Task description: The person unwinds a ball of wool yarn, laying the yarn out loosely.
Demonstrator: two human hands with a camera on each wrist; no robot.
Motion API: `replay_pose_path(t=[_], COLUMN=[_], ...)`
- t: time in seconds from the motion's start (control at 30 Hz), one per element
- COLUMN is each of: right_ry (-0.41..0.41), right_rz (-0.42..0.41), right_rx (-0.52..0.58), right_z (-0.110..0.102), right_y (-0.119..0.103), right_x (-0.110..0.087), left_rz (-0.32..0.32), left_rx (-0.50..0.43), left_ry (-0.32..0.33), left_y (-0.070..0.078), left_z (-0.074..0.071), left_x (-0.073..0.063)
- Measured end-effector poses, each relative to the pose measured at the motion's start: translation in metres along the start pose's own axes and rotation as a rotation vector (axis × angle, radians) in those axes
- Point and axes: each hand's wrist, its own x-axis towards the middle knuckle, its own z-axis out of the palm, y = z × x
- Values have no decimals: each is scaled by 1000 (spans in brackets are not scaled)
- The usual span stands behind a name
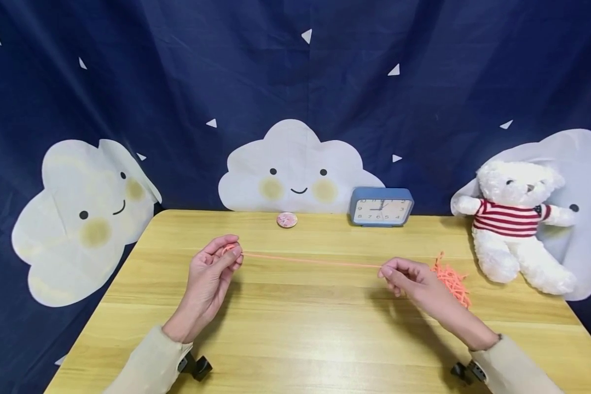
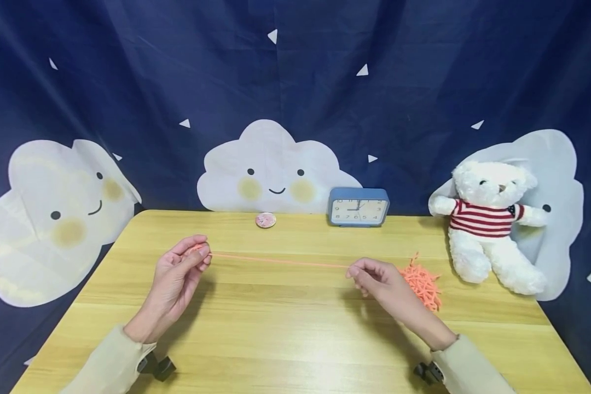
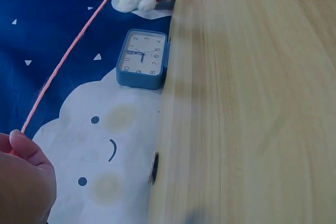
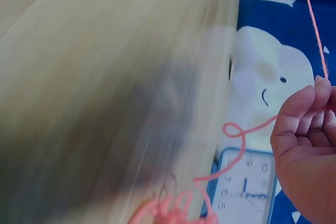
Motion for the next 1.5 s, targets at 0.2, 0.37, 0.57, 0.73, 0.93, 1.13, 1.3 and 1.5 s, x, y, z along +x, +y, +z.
replay_pose_path(t=[0.2,0.37,0.57,0.73,0.93,1.13,1.3,1.5], right_ry=[50,94,133,175,208,249,284,334], right_rz=[20,45,14,14,24,58,80,150], right_rx=[-14,-37,-60,-72,-80,-99,-112,-94], right_z=[-18,-30,-45,-59,-73,-87,-95,-102], right_y=[3,5,10,15,21,28,32,35], right_x=[-13,-23,-34,-41,-47,-52,-55,-56], left_rz=[2,6,10,11,-1,-6,-9,-10], left_rx=[-18,-26,-15,-8,1,3,-3,21], left_ry=[13,19,28,30,31,21,8,12], left_y=[0,1,0,0,-1,-3,-4,-4], left_z=[0,0,-1,-2,-3,-4,-5,-5], left_x=[0,1,0,0,-2,-3,-4,-4])
